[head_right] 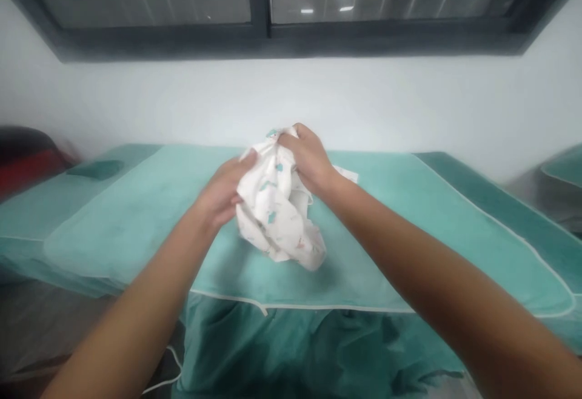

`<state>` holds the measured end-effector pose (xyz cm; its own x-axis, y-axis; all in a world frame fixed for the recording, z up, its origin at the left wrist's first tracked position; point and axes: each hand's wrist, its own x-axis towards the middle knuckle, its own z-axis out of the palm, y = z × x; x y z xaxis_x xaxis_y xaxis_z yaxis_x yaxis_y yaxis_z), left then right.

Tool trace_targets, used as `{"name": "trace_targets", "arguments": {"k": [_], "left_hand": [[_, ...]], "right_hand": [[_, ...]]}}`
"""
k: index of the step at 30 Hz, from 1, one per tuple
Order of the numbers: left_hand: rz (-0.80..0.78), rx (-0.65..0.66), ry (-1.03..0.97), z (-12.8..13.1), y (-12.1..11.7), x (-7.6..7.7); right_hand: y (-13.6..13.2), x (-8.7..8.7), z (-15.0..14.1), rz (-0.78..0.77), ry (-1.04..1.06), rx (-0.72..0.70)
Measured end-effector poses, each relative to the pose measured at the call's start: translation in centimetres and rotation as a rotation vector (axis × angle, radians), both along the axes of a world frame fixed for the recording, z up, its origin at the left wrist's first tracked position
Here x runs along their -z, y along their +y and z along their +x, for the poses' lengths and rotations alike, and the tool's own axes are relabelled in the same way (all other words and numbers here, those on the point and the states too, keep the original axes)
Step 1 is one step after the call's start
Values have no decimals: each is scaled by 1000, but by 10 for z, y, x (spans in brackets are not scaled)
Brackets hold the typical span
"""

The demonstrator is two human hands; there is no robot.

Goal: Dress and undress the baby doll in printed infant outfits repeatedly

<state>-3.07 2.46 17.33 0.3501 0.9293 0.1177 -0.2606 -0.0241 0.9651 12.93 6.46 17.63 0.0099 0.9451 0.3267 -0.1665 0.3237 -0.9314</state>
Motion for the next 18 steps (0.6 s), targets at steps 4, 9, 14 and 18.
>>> {"name": "trace_targets", "arguments": {"k": [4,9,14,18], "left_hand": [[-14,116,199,-4,-3,2],[79,-189,-22,-5,3,8],[41,-295,-101,5,6,13],[-38,-207,-117,13,2,14]], "right_hand": [[0,-4,-1,-7,58,-28],[-7,8,10,-45,-111,-228],[-13,16,20,-143,-607,-521],[-13,14,17,-81,-528,-350]]}}
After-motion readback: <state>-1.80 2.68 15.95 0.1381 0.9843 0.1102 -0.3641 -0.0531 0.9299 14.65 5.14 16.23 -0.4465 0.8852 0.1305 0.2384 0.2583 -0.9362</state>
